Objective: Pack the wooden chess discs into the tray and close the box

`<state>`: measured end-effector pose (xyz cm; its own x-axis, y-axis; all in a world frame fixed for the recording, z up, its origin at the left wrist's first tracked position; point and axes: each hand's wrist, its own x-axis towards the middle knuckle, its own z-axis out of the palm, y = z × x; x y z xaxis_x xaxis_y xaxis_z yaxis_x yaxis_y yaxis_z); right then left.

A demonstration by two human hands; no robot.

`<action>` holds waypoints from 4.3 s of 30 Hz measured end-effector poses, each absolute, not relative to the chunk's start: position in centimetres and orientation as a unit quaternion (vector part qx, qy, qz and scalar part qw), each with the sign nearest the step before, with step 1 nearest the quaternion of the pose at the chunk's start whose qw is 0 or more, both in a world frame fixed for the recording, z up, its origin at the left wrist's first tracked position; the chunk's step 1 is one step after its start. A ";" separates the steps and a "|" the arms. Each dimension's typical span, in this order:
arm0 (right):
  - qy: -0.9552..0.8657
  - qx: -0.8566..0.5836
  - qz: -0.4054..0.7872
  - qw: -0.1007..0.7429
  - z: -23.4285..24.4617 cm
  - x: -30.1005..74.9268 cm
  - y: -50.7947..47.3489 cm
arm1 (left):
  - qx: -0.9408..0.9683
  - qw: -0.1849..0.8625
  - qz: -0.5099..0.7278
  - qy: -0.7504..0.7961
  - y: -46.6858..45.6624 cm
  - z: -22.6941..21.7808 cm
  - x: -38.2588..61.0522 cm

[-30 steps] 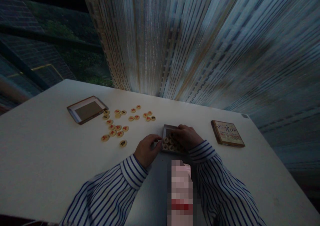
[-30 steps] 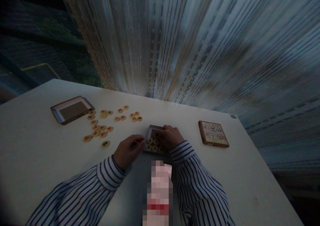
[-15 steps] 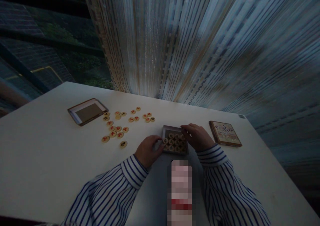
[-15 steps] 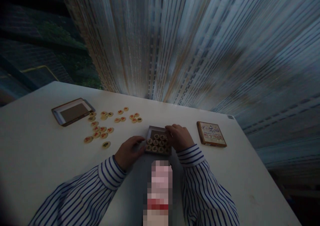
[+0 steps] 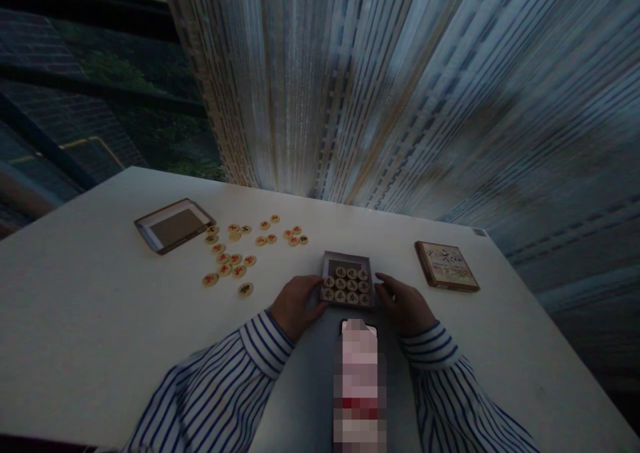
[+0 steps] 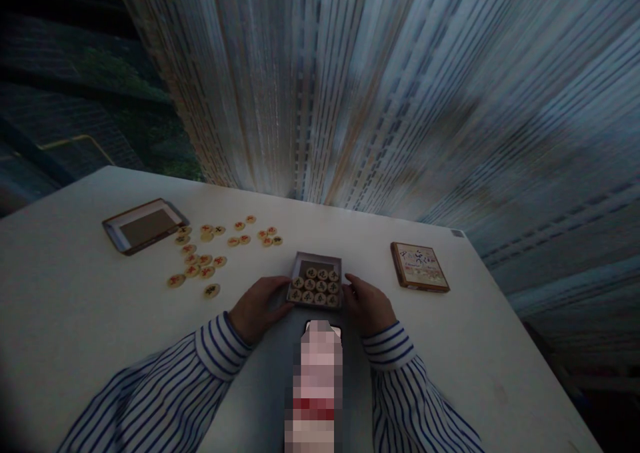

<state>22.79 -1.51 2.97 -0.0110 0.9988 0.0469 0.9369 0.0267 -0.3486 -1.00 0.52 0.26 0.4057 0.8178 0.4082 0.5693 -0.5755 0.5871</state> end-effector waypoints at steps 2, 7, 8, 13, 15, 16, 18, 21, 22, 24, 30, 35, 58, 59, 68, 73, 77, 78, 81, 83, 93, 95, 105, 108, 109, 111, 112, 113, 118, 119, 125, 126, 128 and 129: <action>-0.694 -0.695 0.116 0.147 2.6 22.5 -1.6 | 0.818 0.182 0.342 0.425 0.5 0.3 -1.0; -0.701 -0.678 0.133 0.177 2.5 22.1 -1.6 | 0.818 0.189 0.343 0.422 0.5 0.2 -1.1; -0.703 -0.675 0.132 0.181 2.5 22.0 -1.6 | 0.817 0.188 0.343 0.423 0.5 0.2 -1.1; -0.710 -0.666 0.132 0.188 2.3 22.0 -1.5 | 0.821 0.176 0.339 0.425 0.5 0.2 -1.1; -0.712 -0.663 0.131 0.189 2.1 22.0 -1.5 | 0.822 0.172 0.336 0.426 0.5 0.1 -1.1; -0.713 -0.661 0.130 0.192 2.0 22.0 -1.4 | 0.822 0.170 0.337 0.427 0.5 0.1 -1.1; -0.716 -0.657 0.129 0.200 1.7 22.0 -1.4 | 0.820 0.166 0.341 0.429 0.5 0.0 -1.1; -0.719 -0.651 0.123 0.211 1.4 21.8 -1.4 | 0.818 0.163 0.345 0.431 0.5 -0.1 -1.2; -0.720 -0.650 0.120 0.213 1.4 21.8 -1.4 | 0.817 0.163 0.345 0.432 0.5 -0.2 -1.2; -0.721 -0.649 0.114 0.213 1.3 21.7 -1.5 | 0.816 0.164 0.344 0.434 0.6 -0.2 -1.3; -0.724 -0.640 0.107 0.234 0.5 22.2 -1.4 | 0.812 0.158 0.343 0.445 0.5 0.0 -1.2; -0.712 -0.650 0.113 0.242 0.0 22.8 -1.2 | 0.801 0.157 0.350 0.460 0.3 0.5 -1.0; -0.747 -0.611 -0.081 0.250 -2.1 23.7 -0.7 | 0.825 0.000 0.311 0.472 0.6 -0.8 -2.1; -0.746 -0.617 -0.083 0.238 -2.2 23.8 -0.7 | 0.826 0.003 0.311 0.470 0.6 -0.8 -2.1; -0.736 -0.642 -0.080 0.197 -1.7 23.4 -1.0 | 0.836 -0.003 0.300 0.459 0.2 -1.1 -2.4; -0.741 -0.640 -0.080 0.187 -1.4 23.4 -1.0 | 0.846 -0.021 0.275 0.456 0.0 -1.4 -2.4; -0.748 -0.639 -0.068 0.164 -1.5 23.8 -0.7 | 0.846 -0.024 0.259 0.466 -0.2 -1.6 -2.4; -0.752 -0.637 -0.063 0.156 -1.4 23.8 -0.7 | 0.846 -0.024 0.254 0.468 -0.3 -1.6 -2.4; -0.752 -0.641 -0.055 0.144 -1.2 23.7 -0.7 | 0.848 -0.030 0.239 0.473 -0.5 -1.6 -2.4; -0.741 -0.654 -0.055 0.143 -0.9 23.4 -0.9 | 0.848 -0.038 0.230 0.476 -0.7 -1.5 -2.3; -0.715 -0.693 -0.020 0.091 0.7 22.3 -0.9 | 0.819 -0.056 0.263 0.507 -1.0 -1.6 -2.6; -0.717 -0.691 -0.020 0.089 0.8 22.2 -0.9 | 0.816 -0.058 0.278 0.503 -1.0 -1.7 -2.7; -0.716 -0.690 -0.035 0.101 1.4 21.5 -1.3 | 0.807 -0.041 0.321 0.494 -1.4 -1.9 -3.2; -0.718 -0.687 -0.036 0.105 1.4 21.5 -1.4 | 0.803 -0.046 0.327 0.495 -1.6 -1.8 -3.4; -0.719 -0.686 -0.035 0.106 1.4 21.5 -1.4 | 0.802 -0.051 0.330 0.495 -1.7 -1.8 -3.5; -0.720 -0.684 -0.034 0.110 1.2 21.7 -1.4 | 0.799 -0.060 0.337 0.494 -1.8 -1.6 -3.7; -0.721 -0.683 -0.032 0.112 1.1 21.8 -1.4 | 0.797 -0.062 0.342 0.494 -1.9 -1.6 -3.7; -0.722 -0.682 -0.031 0.114 1.0 21.9 -1.3 | 0.795 -0.063 0.347 0.494 -1.9 -1.5 -3.7; -0.740 -0.662 -0.013 0.121 0.4 22.9 -1.0 | 0.788 -0.049 0.365 0.493 -2.0 -1.2 -3.7; -0.745 -0.656 -0.010 0.121 0.2 23.1 -0.9 | 0.788 -0.048 0.365 0.494 -2.1 -1.1 -3.7; -0.757 -0.636 -0.030 0.146 -1.0 23.8 -0.9 | 0.786 -0.049 0.358 0.502 -2.3 -0.4 -3.4; -0.755 -0.635 -0.039 0.157 -1.2 23.9 -0.9 | 0.787 -0.049 0.357 0.502 -2.4 -0.4 -3.4; -0.765 -0.619 -0.042 0.170 -1.6 24.0 -1.0 | 0.785 -0.047 0.353 0.507 -2.4 -0.3 -3.4; -0.762 -0.620 -0.048 0.181 -1.8 24.0 -1.0 | 0.786 -0.045 0.355 0.504 -2.5 -0.2 -3.4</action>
<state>24.00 -1.04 -1.76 -0.1658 0.9276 0.3349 0.9623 0.2264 -0.1507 -3.38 -2.49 -0.23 0.2407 0.7604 0.6032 0.8246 -0.4880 0.2862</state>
